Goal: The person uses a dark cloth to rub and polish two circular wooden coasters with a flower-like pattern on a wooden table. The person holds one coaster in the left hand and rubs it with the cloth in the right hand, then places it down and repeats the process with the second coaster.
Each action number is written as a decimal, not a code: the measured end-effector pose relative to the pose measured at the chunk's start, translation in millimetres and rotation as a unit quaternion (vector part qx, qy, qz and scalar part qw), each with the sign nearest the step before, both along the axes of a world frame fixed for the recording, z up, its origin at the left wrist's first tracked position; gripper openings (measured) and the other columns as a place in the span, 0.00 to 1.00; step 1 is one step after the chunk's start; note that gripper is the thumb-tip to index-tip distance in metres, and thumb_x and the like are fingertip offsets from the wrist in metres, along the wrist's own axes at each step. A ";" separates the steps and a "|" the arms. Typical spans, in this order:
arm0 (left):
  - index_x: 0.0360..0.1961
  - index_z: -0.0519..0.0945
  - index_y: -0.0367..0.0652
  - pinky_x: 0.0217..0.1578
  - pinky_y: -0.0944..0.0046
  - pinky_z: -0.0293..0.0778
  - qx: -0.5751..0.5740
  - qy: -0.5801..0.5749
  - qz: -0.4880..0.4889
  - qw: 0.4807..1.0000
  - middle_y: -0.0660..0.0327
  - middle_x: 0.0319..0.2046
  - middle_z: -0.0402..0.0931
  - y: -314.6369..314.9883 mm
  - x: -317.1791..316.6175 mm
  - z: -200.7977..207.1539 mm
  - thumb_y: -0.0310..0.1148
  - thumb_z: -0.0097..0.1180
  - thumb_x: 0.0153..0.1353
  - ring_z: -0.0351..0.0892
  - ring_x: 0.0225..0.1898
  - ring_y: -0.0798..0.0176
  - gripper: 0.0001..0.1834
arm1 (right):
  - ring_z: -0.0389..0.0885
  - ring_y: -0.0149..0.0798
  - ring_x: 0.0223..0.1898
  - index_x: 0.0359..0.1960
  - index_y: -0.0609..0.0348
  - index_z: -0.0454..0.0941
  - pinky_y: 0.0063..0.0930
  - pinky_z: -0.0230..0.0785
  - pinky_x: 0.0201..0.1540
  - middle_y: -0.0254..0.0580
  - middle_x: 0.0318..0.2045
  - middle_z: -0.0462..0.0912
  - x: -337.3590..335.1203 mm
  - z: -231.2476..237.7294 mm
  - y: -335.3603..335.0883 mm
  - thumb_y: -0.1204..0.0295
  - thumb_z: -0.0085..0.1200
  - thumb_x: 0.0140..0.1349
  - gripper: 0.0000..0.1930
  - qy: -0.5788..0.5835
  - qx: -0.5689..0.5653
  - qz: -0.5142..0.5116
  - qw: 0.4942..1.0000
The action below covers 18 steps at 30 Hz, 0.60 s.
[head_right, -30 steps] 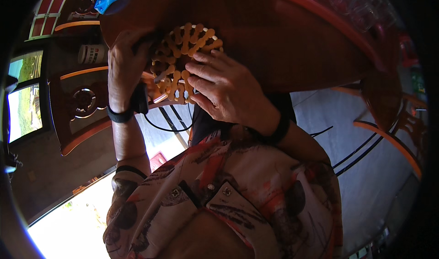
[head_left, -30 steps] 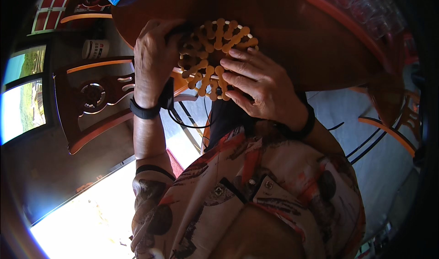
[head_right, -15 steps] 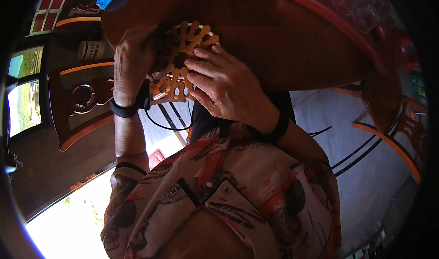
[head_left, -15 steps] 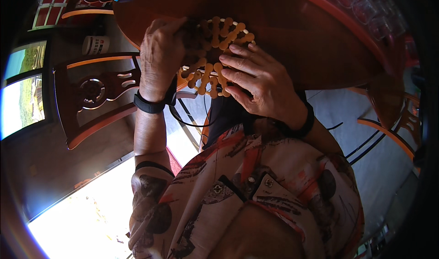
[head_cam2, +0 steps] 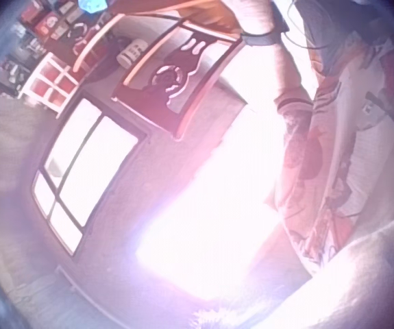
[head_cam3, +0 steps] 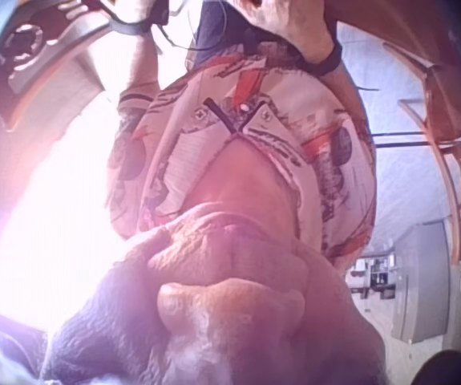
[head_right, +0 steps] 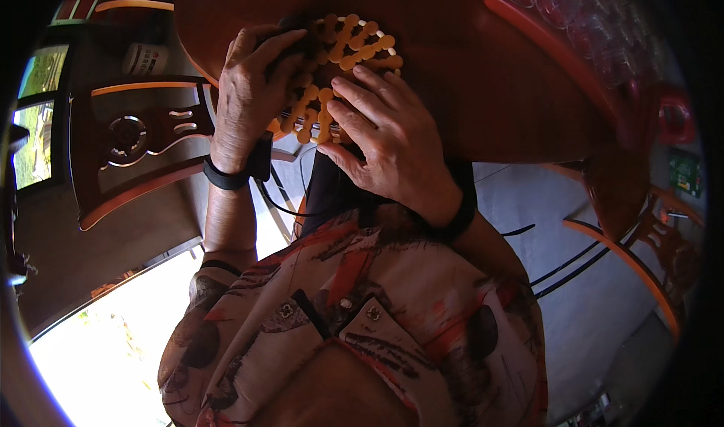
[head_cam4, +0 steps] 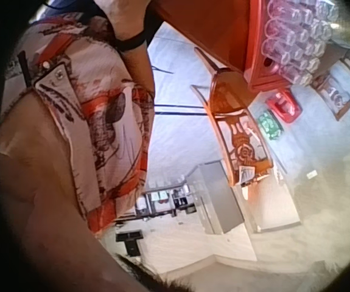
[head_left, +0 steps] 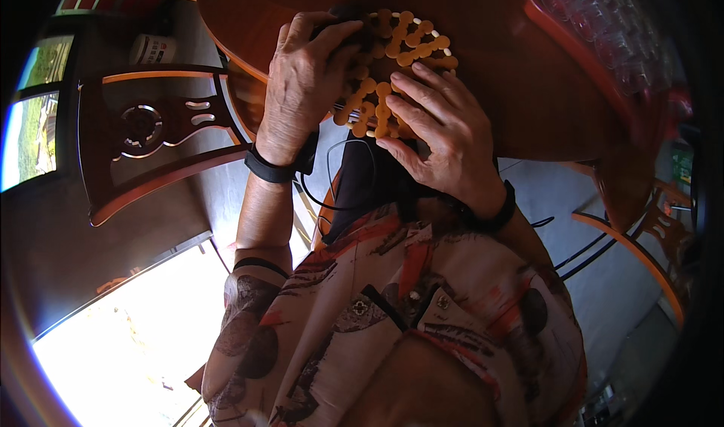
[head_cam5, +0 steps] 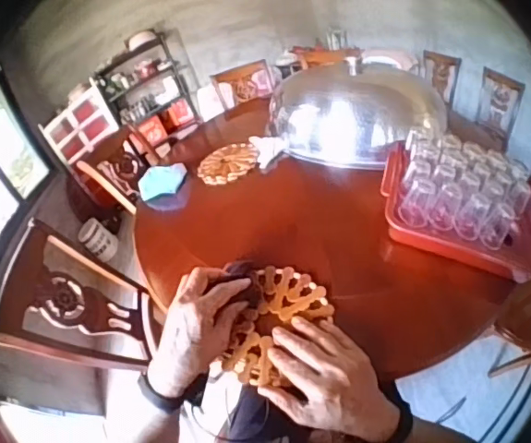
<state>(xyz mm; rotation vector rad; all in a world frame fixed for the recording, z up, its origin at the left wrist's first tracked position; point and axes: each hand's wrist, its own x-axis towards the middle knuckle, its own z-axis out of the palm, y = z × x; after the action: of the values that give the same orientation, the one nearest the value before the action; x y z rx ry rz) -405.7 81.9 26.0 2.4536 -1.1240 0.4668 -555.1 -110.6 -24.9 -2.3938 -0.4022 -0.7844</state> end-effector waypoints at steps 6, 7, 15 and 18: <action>0.56 0.88 0.44 0.46 0.48 0.86 0.017 0.010 0.051 0.998 0.50 0.49 0.79 6.5 -55.4 3.7 0.23 0.68 0.62 0.83 0.48 0.44 0.20 | 0.82 0.55 0.69 0.53 0.59 0.92 0.57 0.73 0.72 0.47 0.63 0.88 2.1 0.8 0.6 0.54 0.77 0.61 0.25 -0.004 0.017 0.005 1.000; 0.55 0.89 0.44 0.46 0.49 0.86 0.021 0.029 0.056 0.998 0.50 0.50 0.79 9.6 -67.9 7.2 0.22 0.67 0.62 0.83 0.49 0.43 0.20 | 0.83 0.56 0.69 0.53 0.59 0.92 0.57 0.73 0.72 0.47 0.63 0.88 1.6 1.2 0.6 0.54 0.77 0.61 0.25 -0.006 0.009 0.001 1.000; 0.52 0.91 0.44 0.50 0.53 0.86 -0.060 0.197 0.020 0.978 0.52 0.45 0.82 30.1 -83.5 21.3 0.19 0.67 0.62 0.85 0.46 0.45 0.18 | 0.83 0.56 0.69 0.53 0.59 0.92 0.58 0.73 0.71 0.48 0.63 0.88 2.4 1.5 -2.0 0.53 0.77 0.61 0.26 -0.001 -0.009 0.011 1.000; 0.53 0.93 0.47 0.41 0.55 0.87 -0.082 0.063 0.060 0.993 0.54 0.44 0.84 13.9 -57.0 23.2 0.19 0.70 0.65 0.90 0.41 0.52 0.17 | 0.83 0.56 0.68 0.53 0.60 0.92 0.58 0.74 0.71 0.47 0.63 0.88 3.9 4.1 -2.2 0.53 0.78 0.59 0.27 -0.005 -0.007 0.014 1.000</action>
<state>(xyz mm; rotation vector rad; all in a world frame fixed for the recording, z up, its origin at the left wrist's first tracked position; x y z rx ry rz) -462.7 95.8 49.2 2.3787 -0.8547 0.4155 -551.2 -112.9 -20.7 -2.3933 -0.4473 -0.7840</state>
